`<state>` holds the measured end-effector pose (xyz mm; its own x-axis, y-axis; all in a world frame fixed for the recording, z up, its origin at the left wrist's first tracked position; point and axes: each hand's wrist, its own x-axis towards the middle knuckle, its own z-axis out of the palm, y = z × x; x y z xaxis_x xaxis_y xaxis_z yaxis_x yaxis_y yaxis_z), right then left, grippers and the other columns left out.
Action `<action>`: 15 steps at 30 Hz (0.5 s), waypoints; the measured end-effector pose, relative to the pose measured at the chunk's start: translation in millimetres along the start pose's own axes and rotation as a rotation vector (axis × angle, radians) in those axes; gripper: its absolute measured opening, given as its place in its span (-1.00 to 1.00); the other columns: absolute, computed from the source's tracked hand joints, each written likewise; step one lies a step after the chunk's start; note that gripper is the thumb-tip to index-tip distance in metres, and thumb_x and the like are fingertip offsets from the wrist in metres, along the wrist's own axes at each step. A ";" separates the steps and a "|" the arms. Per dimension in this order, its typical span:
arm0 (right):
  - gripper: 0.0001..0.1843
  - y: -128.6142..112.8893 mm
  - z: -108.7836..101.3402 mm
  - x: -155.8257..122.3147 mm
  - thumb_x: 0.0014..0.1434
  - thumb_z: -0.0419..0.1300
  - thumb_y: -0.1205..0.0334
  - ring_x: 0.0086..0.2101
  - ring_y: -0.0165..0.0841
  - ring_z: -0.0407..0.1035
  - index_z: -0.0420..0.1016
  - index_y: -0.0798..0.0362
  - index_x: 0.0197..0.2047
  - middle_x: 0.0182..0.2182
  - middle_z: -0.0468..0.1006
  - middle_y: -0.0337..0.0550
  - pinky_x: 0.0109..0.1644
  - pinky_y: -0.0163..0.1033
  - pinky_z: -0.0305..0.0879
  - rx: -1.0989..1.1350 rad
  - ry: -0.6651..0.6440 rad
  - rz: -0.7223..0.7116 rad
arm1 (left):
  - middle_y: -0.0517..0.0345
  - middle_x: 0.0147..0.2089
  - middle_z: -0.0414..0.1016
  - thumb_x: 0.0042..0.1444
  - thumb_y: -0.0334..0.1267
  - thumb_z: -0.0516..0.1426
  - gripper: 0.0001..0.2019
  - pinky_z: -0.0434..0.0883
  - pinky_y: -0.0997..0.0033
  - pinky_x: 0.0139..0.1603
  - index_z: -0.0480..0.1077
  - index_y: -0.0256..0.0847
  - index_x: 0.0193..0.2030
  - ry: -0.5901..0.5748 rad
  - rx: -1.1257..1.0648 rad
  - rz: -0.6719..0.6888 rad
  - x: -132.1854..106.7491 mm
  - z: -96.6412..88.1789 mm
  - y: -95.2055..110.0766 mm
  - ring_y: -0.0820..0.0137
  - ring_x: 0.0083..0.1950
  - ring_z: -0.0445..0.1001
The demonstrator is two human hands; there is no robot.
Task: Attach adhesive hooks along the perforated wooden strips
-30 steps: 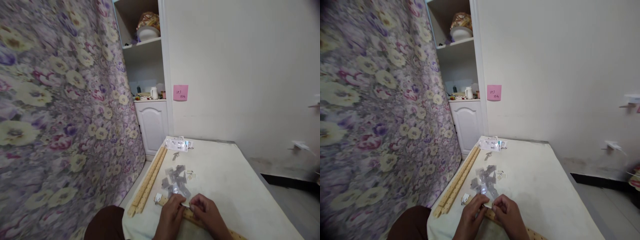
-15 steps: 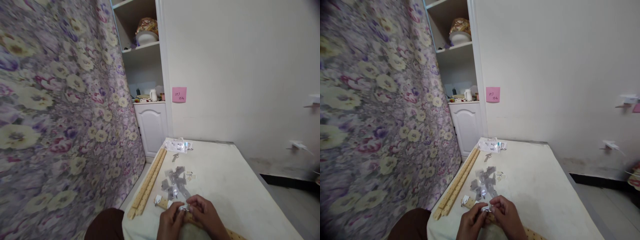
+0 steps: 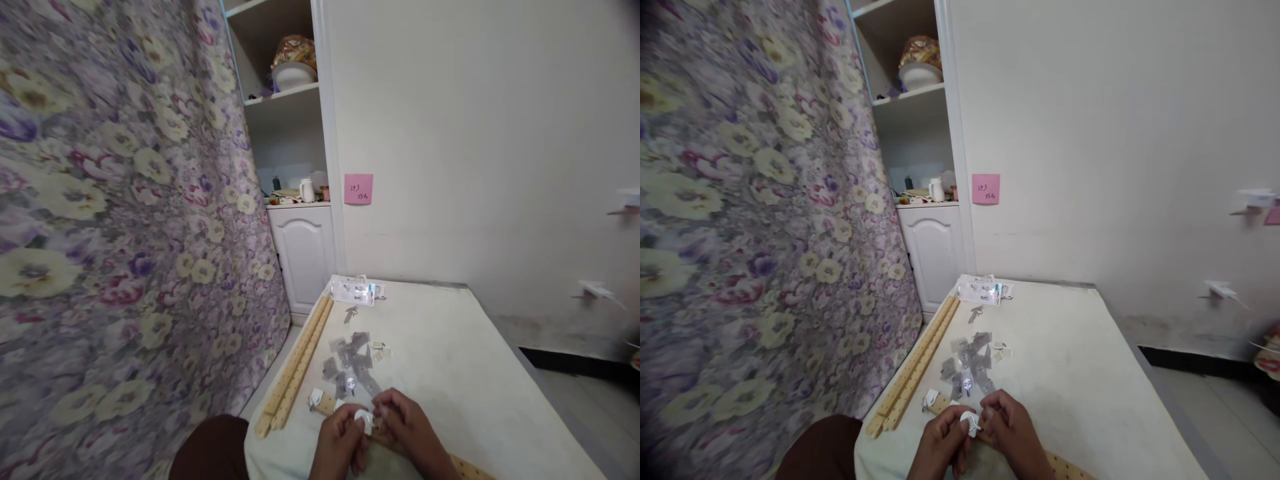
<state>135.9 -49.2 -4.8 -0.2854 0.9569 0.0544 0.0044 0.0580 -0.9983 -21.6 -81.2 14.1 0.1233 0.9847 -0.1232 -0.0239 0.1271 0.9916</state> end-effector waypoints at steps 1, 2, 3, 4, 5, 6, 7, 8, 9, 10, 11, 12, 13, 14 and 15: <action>-0.65 0.0 0.7 0.1 0.04 0.13 -0.06 -0.54 -0.44 0.33 0.40 0.06 -0.29 -0.44 0.51 -0.23 -0.49 -0.36 0.21 0.018 0.005 0.001 | 0.35 -0.63 0.32 0.00 0.06 0.12 -0.60 0.08 0.58 -0.68 0.35 -0.28 -0.24 -0.005 0.002 0.002 -0.4 -0.2 0.2 0.58 -0.71 0.22; -0.64 -0.2 1.7 -0.1 0.03 0.13 -0.08 -0.56 -0.45 0.33 0.39 0.06 -0.29 -0.46 0.50 -0.24 -0.51 -0.36 0.20 0.035 -0.005 0.013 | 0.35 -0.63 0.32 0.00 0.06 0.12 -0.60 0.07 0.58 -0.68 0.36 -0.28 -0.24 -0.008 0.000 0.007 -0.6 -0.3 0.0 0.58 -0.71 0.22; -0.62 -0.5 2.9 -0.4 0.03 0.12 -0.10 -0.59 -0.47 0.31 0.38 0.06 -0.30 -0.50 0.49 -0.25 -0.54 -0.37 0.19 0.048 -0.023 0.034 | 0.35 -0.62 0.33 0.01 0.06 0.11 -0.61 0.07 0.58 -0.68 0.36 -0.28 -0.25 -0.010 -0.005 0.014 -0.7 -0.6 -0.4 0.59 -0.71 0.22; -0.60 -0.6 4.2 -0.8 0.03 0.11 -0.13 -0.63 -0.48 0.29 0.37 0.07 -0.31 -0.55 0.47 -0.28 -0.56 -0.38 0.17 0.058 -0.043 0.059 | 0.34 -0.61 0.34 0.01 0.07 0.11 -0.61 0.08 0.58 -0.68 0.36 -0.28 -0.27 -0.011 -0.012 0.023 -0.6 -0.8 -1.0 0.59 -0.71 0.22; -0.57 -0.5 5.5 -1.0 0.02 0.11 -0.17 -0.65 -0.48 0.28 0.36 0.07 -0.32 -0.59 0.44 -0.30 -0.58 -0.39 0.16 0.065 -0.061 0.083 | 0.32 -0.59 0.35 0.01 0.07 0.11 -0.62 0.08 0.58 -0.69 0.36 -0.28 -0.29 -0.008 -0.019 0.031 -0.3 -1.1 -1.6 0.59 -0.71 0.23; -0.54 -0.1 6.9 -1.0 0.01 0.10 -0.20 -0.66 -0.49 0.27 0.35 0.07 -0.34 -0.62 0.42 -0.31 -0.59 -0.39 0.16 0.073 -0.080 0.105 | 0.31 -0.57 0.37 0.01 0.07 0.11 -0.62 0.10 0.57 -0.69 0.36 -0.28 -0.31 -0.006 -0.023 0.037 -0.1 -1.5 -2.2 0.59 -0.70 0.24; -0.51 0.6 8.2 -0.8 -0.01 0.11 -0.23 -0.67 -0.49 0.27 0.35 0.07 -0.34 -0.64 0.41 -0.32 -0.59 -0.39 0.16 0.085 -0.092 0.119 | 0.30 -0.55 0.39 0.01 0.06 0.11 -0.62 0.12 0.57 -0.68 0.36 -0.27 -0.32 -0.004 -0.024 0.041 0.2 -1.9 -2.5 0.58 -0.69 0.26; -0.50 1.7 9.3 -0.3 -0.04 0.12 -0.25 -0.67 -0.49 0.27 0.34 0.08 -0.35 -0.64 0.41 -0.32 -0.59 -0.39 0.17 0.103 -0.096 0.123 | 0.28 -0.53 0.40 0.00 0.06 0.12 -0.63 0.14 0.56 -0.68 0.36 -0.28 -0.33 -0.003 -0.026 0.042 0.3 -2.3 -2.8 0.56 -0.68 0.29; -0.49 3.1 10.3 0.4 -0.06 0.14 -0.26 -0.66 -0.50 0.27 0.33 0.08 -0.36 -0.64 0.40 -0.33 -0.58 -0.39 0.18 0.124 -0.095 0.120 | 0.26 -0.51 0.42 0.00 0.06 0.12 -0.62 0.17 0.55 -0.67 0.37 -0.28 -0.32 -0.003 -0.029 0.041 0.5 -2.7 -2.8 0.55 -0.67 0.31; -0.49 4.7 11.1 1.3 -0.07 0.16 -0.25 -0.66 -0.51 0.26 0.33 0.07 -0.37 -0.64 0.40 -0.34 -0.57 -0.39 0.18 0.145 -0.088 0.113 | 0.24 -0.50 0.44 0.00 0.06 0.12 -0.62 0.19 0.54 -0.65 0.38 -0.28 -0.32 -0.004 -0.032 0.037 0.6 -3.1 -2.9 0.53 -0.65 0.34; -0.50 6.4 11.7 2.3 -0.08 0.18 -0.25 -0.67 -0.52 0.24 0.33 0.07 -0.37 -0.65 0.39 -0.34 -0.57 -0.40 0.17 0.160 -0.081 0.105 | 0.22 -0.48 0.46 -0.01 0.06 0.12 -0.61 0.21 0.53 -0.64 0.38 -0.29 -0.31 -0.004 -0.036 0.033 0.7 -3.5 -3.1 0.51 -0.63 0.36; -0.51 8.3 12.3 3.3 -0.09 0.19 -0.23 -0.67 -0.53 0.22 0.32 0.07 -0.39 -0.66 0.38 -0.35 -0.57 -0.40 0.16 0.173 -0.072 0.096 | 0.20 -0.46 0.47 -0.01 0.07 0.12 -0.60 0.22 0.52 -0.63 0.39 -0.29 -0.30 -0.004 -0.040 0.028 0.8 -3.9 -3.6 0.49 -0.62 0.38; -0.52 10.2 12.8 4.3 -0.09 0.20 -0.22 -0.68 -0.54 0.19 0.31 0.07 -0.40 -0.67 0.37 -0.36 -0.58 -0.40 0.14 0.184 -0.062 0.087 | 0.18 -0.45 0.49 -0.02 0.08 0.12 -0.59 0.23 0.51 -0.62 0.39 -0.29 -0.28 0.000 -0.044 0.021 1.0 -4.2 -4.3 0.47 -0.61 0.40; -0.53 12.1 13.2 5.2 -0.09 0.21 -0.20 -0.69 -0.55 0.17 0.30 0.07 -0.41 -0.68 0.35 -0.38 -0.59 -0.41 0.12 0.194 -0.049 0.077 | 0.16 -0.45 0.50 -0.03 0.09 0.13 -0.58 0.25 0.50 -0.61 0.39 -0.29 -0.27 0.004 -0.046 0.014 1.3 -4.5 -5.5 0.46 -0.60 0.41; -0.55 14.0 13.7 6.0 -0.09 0.22 -0.18 -0.69 -0.55 0.16 0.30 0.07 -0.42 -0.68 0.33 -0.39 -0.60 -0.41 0.10 0.202 -0.032 0.066 | 0.16 -0.45 0.51 -0.03 0.10 0.13 -0.57 0.26 0.49 -0.60 0.39 -0.29 -0.27 0.011 -0.046 0.009 1.6 -4.7 -6.9 0.45 -0.59 0.42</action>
<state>121.1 -46.5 -18.7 -0.3214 0.9469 -0.0090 -0.1668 -0.0660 -0.9838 -25.9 -80.0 6.9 0.1116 0.9870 -0.1154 -0.0702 0.1236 0.9898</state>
